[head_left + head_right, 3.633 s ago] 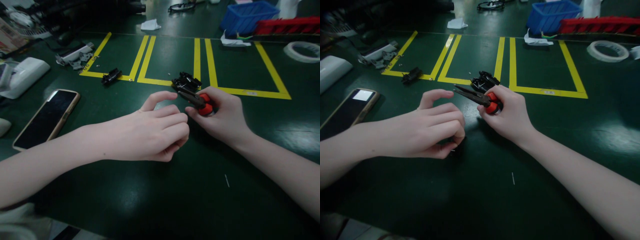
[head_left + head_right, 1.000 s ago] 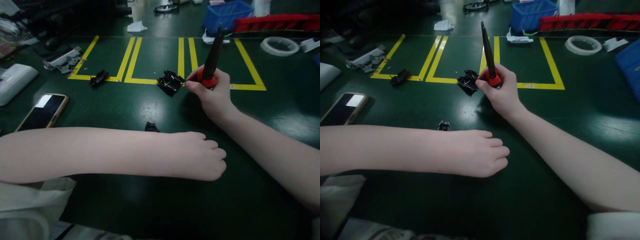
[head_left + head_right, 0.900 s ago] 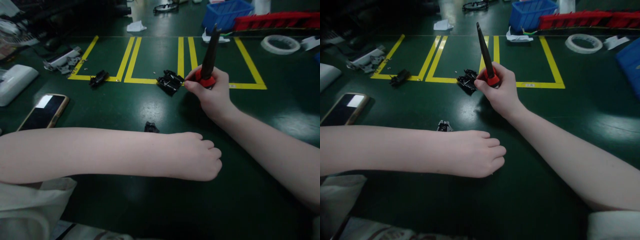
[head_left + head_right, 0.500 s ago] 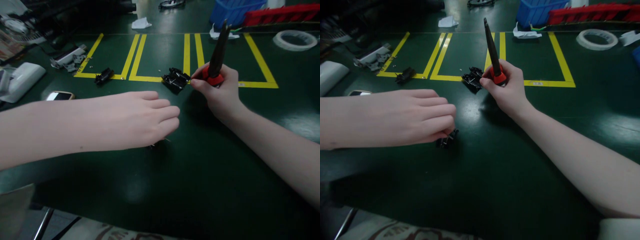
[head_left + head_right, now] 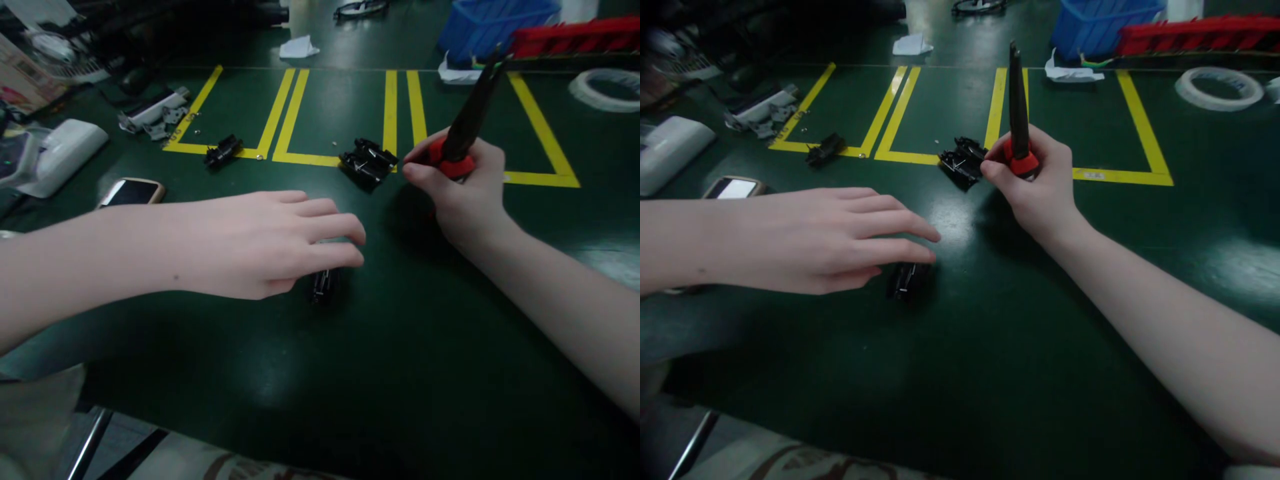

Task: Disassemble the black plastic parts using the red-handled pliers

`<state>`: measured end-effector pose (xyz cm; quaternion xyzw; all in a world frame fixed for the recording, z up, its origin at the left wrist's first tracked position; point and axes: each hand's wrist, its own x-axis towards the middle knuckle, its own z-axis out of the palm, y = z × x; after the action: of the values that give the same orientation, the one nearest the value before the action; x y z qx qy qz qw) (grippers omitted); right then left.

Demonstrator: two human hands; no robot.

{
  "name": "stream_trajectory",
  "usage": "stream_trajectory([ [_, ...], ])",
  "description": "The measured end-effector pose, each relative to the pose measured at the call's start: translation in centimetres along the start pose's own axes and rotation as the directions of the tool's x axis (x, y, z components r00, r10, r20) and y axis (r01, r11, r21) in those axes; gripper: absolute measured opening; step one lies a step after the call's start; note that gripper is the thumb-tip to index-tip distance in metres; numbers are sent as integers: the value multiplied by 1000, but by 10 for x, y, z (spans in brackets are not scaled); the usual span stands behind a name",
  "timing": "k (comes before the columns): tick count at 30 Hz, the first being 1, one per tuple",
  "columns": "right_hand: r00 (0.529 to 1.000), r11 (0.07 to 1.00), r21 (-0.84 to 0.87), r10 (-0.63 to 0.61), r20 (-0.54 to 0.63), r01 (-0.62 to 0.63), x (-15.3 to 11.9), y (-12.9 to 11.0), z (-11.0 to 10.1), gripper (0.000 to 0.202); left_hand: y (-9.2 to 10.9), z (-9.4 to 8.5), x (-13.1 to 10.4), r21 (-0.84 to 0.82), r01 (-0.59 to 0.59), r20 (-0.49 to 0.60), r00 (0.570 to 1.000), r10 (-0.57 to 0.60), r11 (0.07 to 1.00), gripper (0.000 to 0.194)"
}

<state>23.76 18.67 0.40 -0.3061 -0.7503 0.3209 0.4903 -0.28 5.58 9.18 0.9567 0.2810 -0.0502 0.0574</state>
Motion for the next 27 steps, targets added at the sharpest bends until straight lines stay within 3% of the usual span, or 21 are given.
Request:
stream_trajectory([
  [3,998,999,1,45,-46,-45,-1,-2,-1,8,0,7,5,-6,-57,42,997,57,998,55],
  [10,978,993,27,118,-170,-115,-1,2,-3,6,-16,14,29,-111,5,69,998,3,994,32],
  [14,982,993,5,116,-151,-116,-1,5,-5,7,-33,17,39,-131,157,-5,987,-160,979,29],
  [17,988,994,-29,103,-118,-108,-1,4,-7,7,-48,23,43,-143,277,-59,956,-287,950,28],
  [21,991,993,-55,96,-89,-101,-1,0,-9,6,-60,27,46,-153,349,-159,915,-371,925,33],
  [24,993,992,-85,85,-84,-92,-1,2,-10,6,-42,19,42,-148,338,-274,889,-367,929,43],
  [27,994,990,-123,66,-83,-76,-1,4,-11,5,10,13,24,-119,167,-405,892,-202,979,23],
])
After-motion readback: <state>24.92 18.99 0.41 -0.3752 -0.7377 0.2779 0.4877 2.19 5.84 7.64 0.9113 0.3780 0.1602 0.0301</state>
